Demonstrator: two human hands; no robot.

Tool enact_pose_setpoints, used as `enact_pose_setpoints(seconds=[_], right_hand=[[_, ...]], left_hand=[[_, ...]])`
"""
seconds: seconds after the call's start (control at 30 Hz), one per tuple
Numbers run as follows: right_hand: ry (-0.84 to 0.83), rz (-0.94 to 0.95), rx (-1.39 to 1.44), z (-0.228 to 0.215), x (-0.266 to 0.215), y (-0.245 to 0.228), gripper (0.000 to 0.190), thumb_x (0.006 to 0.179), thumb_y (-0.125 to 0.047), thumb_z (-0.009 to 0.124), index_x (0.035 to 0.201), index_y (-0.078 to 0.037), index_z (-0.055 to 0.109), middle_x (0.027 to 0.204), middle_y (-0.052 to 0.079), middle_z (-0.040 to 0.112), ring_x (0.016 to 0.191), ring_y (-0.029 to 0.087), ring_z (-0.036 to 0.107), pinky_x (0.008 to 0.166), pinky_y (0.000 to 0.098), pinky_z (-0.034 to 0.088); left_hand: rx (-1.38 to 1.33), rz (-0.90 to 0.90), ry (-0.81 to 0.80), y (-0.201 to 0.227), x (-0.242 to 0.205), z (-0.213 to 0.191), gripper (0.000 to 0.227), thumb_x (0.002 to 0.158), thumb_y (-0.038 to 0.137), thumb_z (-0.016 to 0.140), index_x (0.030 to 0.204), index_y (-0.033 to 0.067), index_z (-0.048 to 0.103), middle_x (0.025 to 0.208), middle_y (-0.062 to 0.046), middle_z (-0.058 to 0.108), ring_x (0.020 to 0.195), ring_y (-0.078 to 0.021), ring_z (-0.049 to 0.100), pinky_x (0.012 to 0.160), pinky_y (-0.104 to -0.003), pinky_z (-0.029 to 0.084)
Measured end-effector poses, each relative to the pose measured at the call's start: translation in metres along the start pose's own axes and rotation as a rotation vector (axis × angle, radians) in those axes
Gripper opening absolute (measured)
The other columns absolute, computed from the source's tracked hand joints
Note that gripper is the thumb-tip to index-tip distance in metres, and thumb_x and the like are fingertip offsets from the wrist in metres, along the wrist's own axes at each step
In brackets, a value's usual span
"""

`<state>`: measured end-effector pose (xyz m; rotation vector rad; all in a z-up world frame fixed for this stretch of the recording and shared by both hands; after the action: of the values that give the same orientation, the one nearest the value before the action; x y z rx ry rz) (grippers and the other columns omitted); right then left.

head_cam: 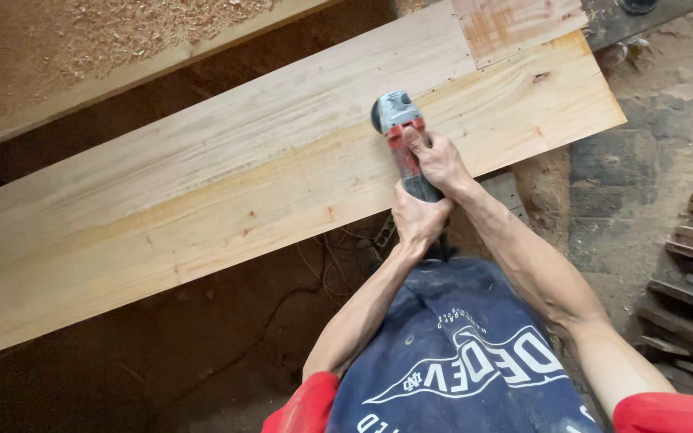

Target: The person hammers nails into a large wooden board using a hammer, then flips the board and uses an orbital sander to smooth the surface. The person handles nails, a hammer, and a sander throughout the process.

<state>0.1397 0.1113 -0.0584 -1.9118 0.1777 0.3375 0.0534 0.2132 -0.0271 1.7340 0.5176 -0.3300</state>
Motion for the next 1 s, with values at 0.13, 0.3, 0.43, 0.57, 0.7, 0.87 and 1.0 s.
enact_pose_setpoints(seconds=[0.13, 0.3, 0.43, 0.57, 0.7, 0.87, 1.0], right_hand=[[-0.037, 0.029, -0.038, 0.019, 0.012, -0.005, 0.078, 0.090, -0.073, 0.055, 0.110, 0.001, 0.071, 0.090, 0.008, 0.073, 0.085, 0.014, 0.066, 0.075, 0.0317, 0.054], [-0.182, 0.063, 0.322, 0.023, 0.012, 0.004, 0.065, 0.094, -0.060, 0.063, 0.119, 0.000, 0.068, 0.098, 0.004, 0.070, 0.085, 0.011, 0.063, 0.075, 0.0294, 0.055], [-0.150, 0.023, 0.291, 0.011, 0.011, 0.010, 0.065, 0.096, -0.060, 0.061, 0.118, 0.001, 0.068, 0.099, 0.004, 0.071, 0.086, 0.010, 0.064, 0.076, 0.0286, 0.054], [0.051, 0.064, -0.072, -0.011, 0.010, 0.015, 0.076, 0.097, -0.070, 0.052, 0.112, 0.001, 0.072, 0.092, 0.012, 0.072, 0.085, 0.016, 0.064, 0.074, 0.0332, 0.054], [0.024, 0.104, -0.198, -0.014, 0.016, 0.005, 0.089, 0.084, -0.083, 0.052, 0.113, -0.001, 0.071, 0.097, 0.016, 0.074, 0.091, 0.021, 0.072, 0.079, 0.0363, 0.055], [0.030, 0.060, -0.467, -0.009, 0.042, -0.016, 0.105, 0.055, -0.063, 0.088, 0.128, 0.004, 0.052, 0.113, 0.023, 0.068, 0.104, 0.036, 0.068, 0.090, 0.0443, 0.054], [-0.072, 0.182, -0.550, -0.008, 0.062, -0.014, 0.088, 0.062, -0.046, 0.079, 0.134, -0.001, 0.053, 0.117, 0.023, 0.070, 0.111, 0.039, 0.068, 0.097, 0.0470, 0.054]], left_hand=[[-0.055, 0.024, 0.053, -0.010, 0.010, -0.009, 0.082, 0.063, 0.034, 0.082, 0.130, -0.0010, 0.049, 0.105, -0.022, 0.074, 0.094, -0.0334, 0.075, 0.084, -0.043, 0.059], [0.039, -0.008, 0.091, -0.022, 0.013, -0.003, 0.089, 0.064, 0.035, 0.082, 0.136, -0.0008, 0.044, 0.102, -0.024, 0.073, 0.092, -0.0374, 0.074, 0.084, -0.044, 0.059], [0.019, -0.008, 0.075, -0.020, 0.009, 0.007, 0.092, 0.065, 0.036, 0.080, 0.140, -0.0005, 0.041, 0.099, -0.024, 0.073, 0.090, -0.0381, 0.075, 0.083, -0.045, 0.059], [0.017, 0.035, 0.063, -0.012, 0.010, 0.018, 0.095, 0.063, 0.037, 0.083, 0.139, -0.0006, 0.041, 0.101, -0.025, 0.073, 0.090, -0.0382, 0.075, 0.083, -0.044, 0.059], [-0.001, -0.007, 0.048, -0.010, 0.015, 0.029, 0.092, 0.066, 0.039, 0.080, 0.139, -0.0008, 0.041, 0.099, -0.026, 0.074, 0.089, -0.0390, 0.076, 0.080, -0.045, 0.060], [0.085, 0.017, 0.040, -0.014, 0.028, 0.049, 0.098, 0.072, 0.050, 0.080, 0.140, -0.0054, 0.037, 0.100, -0.030, 0.071, 0.093, -0.0420, 0.074, 0.083, -0.049, 0.058], [0.414, 0.056, -0.130, -0.038, 0.058, 0.036, 0.082, 0.080, 0.060, 0.074, 0.131, -0.0017, 0.055, 0.100, -0.030, 0.073, 0.093, -0.0431, 0.073, 0.083, -0.051, 0.057]])
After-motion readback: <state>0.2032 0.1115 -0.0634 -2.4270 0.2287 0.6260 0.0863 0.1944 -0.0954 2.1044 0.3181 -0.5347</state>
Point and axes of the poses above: each hand's wrist, its own x-axis towards the middle knuckle, its own z-axis out of the palm, y = z × x, the point moved 4 cm from there along x, towards the middle knuckle
